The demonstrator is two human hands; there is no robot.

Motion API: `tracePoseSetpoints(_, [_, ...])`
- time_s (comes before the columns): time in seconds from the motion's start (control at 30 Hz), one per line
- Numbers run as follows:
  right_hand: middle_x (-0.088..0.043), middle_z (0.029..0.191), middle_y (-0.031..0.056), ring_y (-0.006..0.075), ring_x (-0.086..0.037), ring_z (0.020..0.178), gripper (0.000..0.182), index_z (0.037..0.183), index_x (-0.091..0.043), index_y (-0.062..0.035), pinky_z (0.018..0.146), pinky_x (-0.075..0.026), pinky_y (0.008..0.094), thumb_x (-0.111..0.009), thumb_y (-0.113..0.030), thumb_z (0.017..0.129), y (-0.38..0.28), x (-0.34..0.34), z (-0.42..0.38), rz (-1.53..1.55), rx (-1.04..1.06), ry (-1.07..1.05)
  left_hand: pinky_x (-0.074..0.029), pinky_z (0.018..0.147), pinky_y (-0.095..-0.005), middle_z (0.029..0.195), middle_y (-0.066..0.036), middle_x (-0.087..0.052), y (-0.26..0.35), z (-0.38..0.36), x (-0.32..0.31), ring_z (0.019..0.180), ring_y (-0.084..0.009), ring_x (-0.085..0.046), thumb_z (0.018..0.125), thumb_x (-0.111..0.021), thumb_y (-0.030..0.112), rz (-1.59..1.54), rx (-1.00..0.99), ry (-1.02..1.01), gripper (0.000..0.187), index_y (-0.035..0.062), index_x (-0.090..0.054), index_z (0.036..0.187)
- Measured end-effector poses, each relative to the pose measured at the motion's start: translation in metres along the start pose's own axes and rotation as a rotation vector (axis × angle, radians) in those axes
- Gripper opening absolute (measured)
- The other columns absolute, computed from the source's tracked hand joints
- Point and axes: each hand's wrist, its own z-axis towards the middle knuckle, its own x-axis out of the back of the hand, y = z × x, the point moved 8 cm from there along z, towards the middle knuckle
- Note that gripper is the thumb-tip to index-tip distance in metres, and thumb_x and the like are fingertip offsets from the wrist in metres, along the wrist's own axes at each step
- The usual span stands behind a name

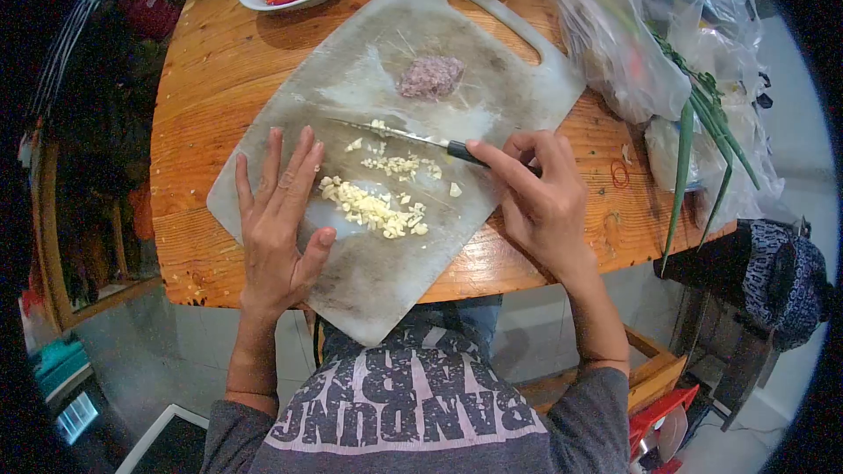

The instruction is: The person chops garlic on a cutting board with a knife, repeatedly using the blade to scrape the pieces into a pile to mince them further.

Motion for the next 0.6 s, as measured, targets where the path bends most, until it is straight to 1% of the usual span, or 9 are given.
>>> tracePoseSetpoints(0.1, [-0.059, 0.09, 0.0056, 0.0224, -0.054, 0.077, 0.048, 0.116, -0.076, -0.0157, 0.064, -0.046, 0.0333, -0.074, 0.003, 0.072, -0.007, 0.005, -0.005, -0.047, 0.056, -0.046, -0.002, 0.123, -0.0586, 0.156, -0.015, -0.047, -0.003, -0.001, -0.001, 0.153, -0.036, -0.027, 0.102, -0.035, 0.062, -0.007, 0.017, 0.002, 0.075, 0.0051, -0.048, 0.15])
tracePoseSetpoints(0.23, [-0.058, 0.089, 0.0056, 0.0223, -0.054, 0.078, 0.049, 0.116, -0.077, -0.0148, 0.065, -0.045, 0.0334, -0.075, 0.002, 0.071, -0.014, 0.013, -0.019, -0.053, 0.079, -0.041, -0.002, 0.123, -0.0584, 0.156, -0.015, -0.047, -0.001, 0.0, -0.001, 0.153, -0.036, -0.027, 0.103, -0.034, 0.062, -0.01, 0.006, -0.008, 0.076, 0.0052, -0.049, 0.15])
tracePoseSetpoints(0.33, [-0.058, 0.089, 0.0062, 0.0221, -0.054, 0.077, 0.047, 0.116, -0.077, -0.0131, 0.065, -0.045, 0.0327, -0.075, 0.003, 0.072, -0.01, 0.024, -0.026, -0.037, 0.02, 0.037, -0.003, 0.123, -0.0581, 0.156, -0.015, -0.047, -0.001, 0.0, -0.001, 0.153, -0.0361, -0.027, 0.103, -0.033, 0.062, -0.014, 0.01, -0.011, 0.076, 0.0052, -0.049, 0.15])
tracePoseSetpoints(0.43, [-0.058, 0.089, 0.0068, 0.0213, -0.053, 0.076, 0.044, 0.116, -0.076, -0.0109, 0.063, -0.044, 0.0318, -0.075, 0.004, 0.074, 0.005, 0.023, -0.04, -0.023, -0.116, 0.1, -0.003, 0.123, -0.058, 0.156, -0.015, -0.047, -0.002, 0.0, -0.001, 0.153, -0.0364, -0.027, 0.103, -0.032, 0.062, -0.013, 0.015, -0.011, 0.075, 0.0051, -0.049, 0.15])
tracePoseSetpoints(0.6, [-0.058, 0.089, 0.0071, 0.02, -0.052, 0.077, 0.044, 0.116, -0.076, -0.0096, 0.061, -0.044, 0.0302, -0.077, 0.006, 0.074, -0.006, 0.012, -0.051, -0.02, -0.19, 0.106, -0.003, 0.123, -0.0581, 0.156, -0.016, -0.047, -0.001, 0.001, -0.001, 0.153, -0.0367, -0.028, 0.104, -0.031, 0.059, -0.02, 0.012, -0.006, 0.073, 0.0042, -0.049, 0.15])
